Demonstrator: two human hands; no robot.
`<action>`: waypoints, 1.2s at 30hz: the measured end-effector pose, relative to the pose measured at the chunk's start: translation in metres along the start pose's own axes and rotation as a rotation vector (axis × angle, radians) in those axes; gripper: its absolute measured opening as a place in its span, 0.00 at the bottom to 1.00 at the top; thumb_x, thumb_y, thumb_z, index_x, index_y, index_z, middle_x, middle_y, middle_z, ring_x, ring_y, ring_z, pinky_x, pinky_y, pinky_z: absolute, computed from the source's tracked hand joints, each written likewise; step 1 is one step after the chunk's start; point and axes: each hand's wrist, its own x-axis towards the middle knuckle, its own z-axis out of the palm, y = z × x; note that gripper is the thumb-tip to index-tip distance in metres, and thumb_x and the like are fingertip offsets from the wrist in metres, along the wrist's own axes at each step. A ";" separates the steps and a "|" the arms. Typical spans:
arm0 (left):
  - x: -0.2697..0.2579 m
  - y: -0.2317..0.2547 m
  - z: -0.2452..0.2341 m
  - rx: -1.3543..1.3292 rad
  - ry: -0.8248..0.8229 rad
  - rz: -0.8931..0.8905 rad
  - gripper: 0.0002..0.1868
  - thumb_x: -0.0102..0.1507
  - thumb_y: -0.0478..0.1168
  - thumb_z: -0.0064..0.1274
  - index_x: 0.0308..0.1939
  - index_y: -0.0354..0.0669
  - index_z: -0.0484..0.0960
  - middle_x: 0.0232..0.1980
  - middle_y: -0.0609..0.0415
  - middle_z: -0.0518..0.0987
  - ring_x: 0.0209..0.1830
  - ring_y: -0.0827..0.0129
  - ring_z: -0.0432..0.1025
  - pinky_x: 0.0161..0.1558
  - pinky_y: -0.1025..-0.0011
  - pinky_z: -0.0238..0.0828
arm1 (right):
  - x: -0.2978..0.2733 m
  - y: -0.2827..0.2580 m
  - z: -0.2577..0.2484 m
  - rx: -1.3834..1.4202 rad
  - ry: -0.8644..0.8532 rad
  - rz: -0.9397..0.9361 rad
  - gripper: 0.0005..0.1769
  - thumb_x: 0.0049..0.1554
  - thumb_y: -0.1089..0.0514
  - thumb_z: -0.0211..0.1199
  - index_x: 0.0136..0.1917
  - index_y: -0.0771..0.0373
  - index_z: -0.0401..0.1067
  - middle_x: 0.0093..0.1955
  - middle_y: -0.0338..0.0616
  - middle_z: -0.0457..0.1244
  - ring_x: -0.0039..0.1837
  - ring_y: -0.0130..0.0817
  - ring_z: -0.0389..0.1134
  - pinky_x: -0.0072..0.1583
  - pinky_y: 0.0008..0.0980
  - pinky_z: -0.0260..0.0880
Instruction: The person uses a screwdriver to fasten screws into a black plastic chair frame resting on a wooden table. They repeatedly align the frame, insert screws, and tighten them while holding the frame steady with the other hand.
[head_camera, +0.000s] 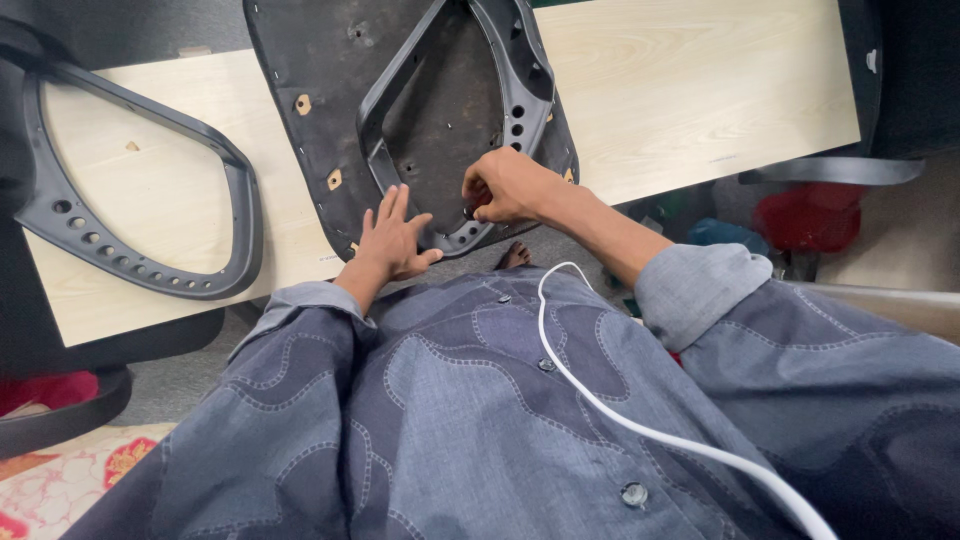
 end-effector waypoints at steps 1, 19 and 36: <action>0.003 0.001 -0.002 0.044 -0.022 0.054 0.37 0.62 0.63 0.55 0.72 0.57 0.69 0.84 0.41 0.44 0.86 0.54 0.31 0.78 0.40 0.34 | -0.001 -0.002 -0.001 0.016 0.013 -0.004 0.18 0.46 0.63 0.70 0.52 0.71 0.78 0.47 0.52 0.73 0.50 0.39 0.77 0.56 0.32 0.76; 0.060 0.001 0.012 0.244 -0.181 0.189 0.18 0.67 0.48 0.53 0.62 0.61 0.80 0.64 0.57 0.76 0.74 0.60 0.60 0.75 0.32 0.38 | -0.007 0.007 0.006 -0.044 0.046 0.249 0.28 0.45 0.48 0.77 0.54 0.66 0.77 0.49 0.54 0.72 0.53 0.43 0.74 0.57 0.37 0.74; 0.064 0.000 0.012 0.178 -0.186 0.200 0.20 0.62 0.39 0.51 0.59 0.56 0.83 0.59 0.56 0.81 0.69 0.58 0.66 0.77 0.37 0.40 | -0.010 -0.035 -0.005 -0.159 0.019 0.389 0.29 0.55 0.36 0.65 0.54 0.63 0.80 0.48 0.57 0.71 0.53 0.51 0.73 0.58 0.43 0.74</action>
